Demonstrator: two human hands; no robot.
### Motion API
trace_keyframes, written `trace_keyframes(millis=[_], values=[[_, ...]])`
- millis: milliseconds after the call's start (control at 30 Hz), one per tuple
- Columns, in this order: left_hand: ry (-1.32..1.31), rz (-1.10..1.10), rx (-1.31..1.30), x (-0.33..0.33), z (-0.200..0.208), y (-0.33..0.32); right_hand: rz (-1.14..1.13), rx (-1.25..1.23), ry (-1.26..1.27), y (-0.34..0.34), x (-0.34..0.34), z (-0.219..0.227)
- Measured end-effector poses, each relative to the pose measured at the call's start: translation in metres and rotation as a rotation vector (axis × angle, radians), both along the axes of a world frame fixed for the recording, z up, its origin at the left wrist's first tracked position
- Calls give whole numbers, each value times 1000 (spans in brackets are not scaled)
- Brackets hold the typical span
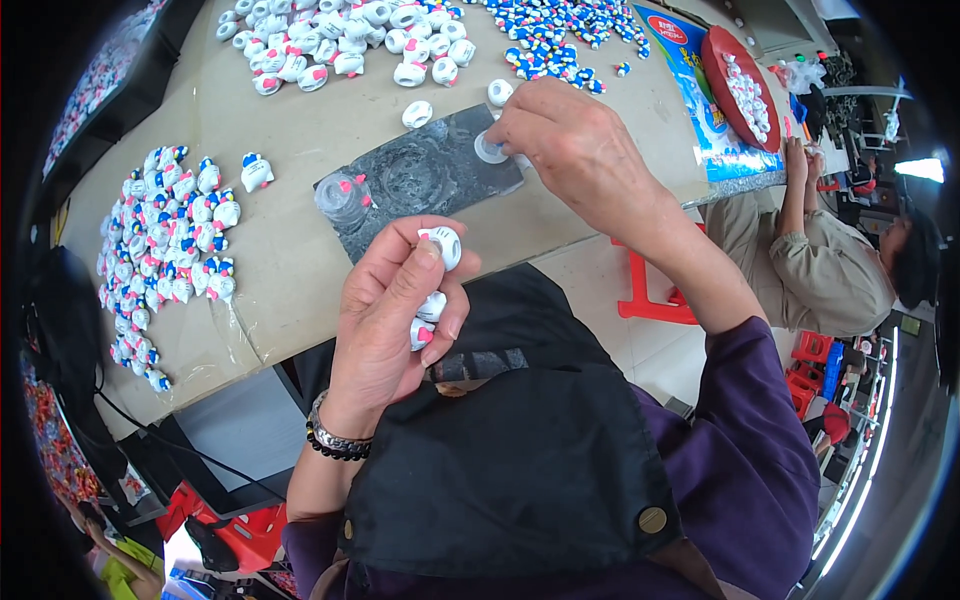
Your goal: The person assembles small plastic or metal parts by hand, inserting blue plastic inserts into white housings at a manufacturing workbench.
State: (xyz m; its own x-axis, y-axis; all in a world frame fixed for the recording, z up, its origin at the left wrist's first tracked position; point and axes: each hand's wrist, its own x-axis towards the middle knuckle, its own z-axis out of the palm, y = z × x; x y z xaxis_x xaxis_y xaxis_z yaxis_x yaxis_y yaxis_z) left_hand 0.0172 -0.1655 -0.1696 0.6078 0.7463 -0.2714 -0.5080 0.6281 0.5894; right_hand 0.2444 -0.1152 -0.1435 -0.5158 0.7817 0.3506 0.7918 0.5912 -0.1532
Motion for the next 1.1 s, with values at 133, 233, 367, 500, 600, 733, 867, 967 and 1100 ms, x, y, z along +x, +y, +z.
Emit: trace_keyframes(millis=[133, 233, 367, 500, 600, 733, 867, 967, 1100], values=[[36, 38, 39, 3, 1, 3, -16, -64, -21, -1, 0, 6], [58, 64, 81, 5, 6, 6, -23, -71, 133, 0, 2, 5], [134, 93, 143, 17, 16, 13, -175, -136, 387, -5, 4, -1], [162, 144, 184, 30, 14, 18, -317, -330, 851, -13, -2, -2], [168, 205, 185, 36, 13, 18, -301, -566, 1284, -21, -6, 8], [195, 236, 275, 40, 9, 17, -197, -583, 1360, -31, -17, 11], [225, 253, 366, 41, 2, 16, -175, -584, 1337, -34, -21, 11], [249, 244, 444, 39, -1, 15, -164, -561, 1293, -36, -24, 9], [362, 260, 523, 37, -3, 12, -184, -510, 1113, -41, -24, 13]])
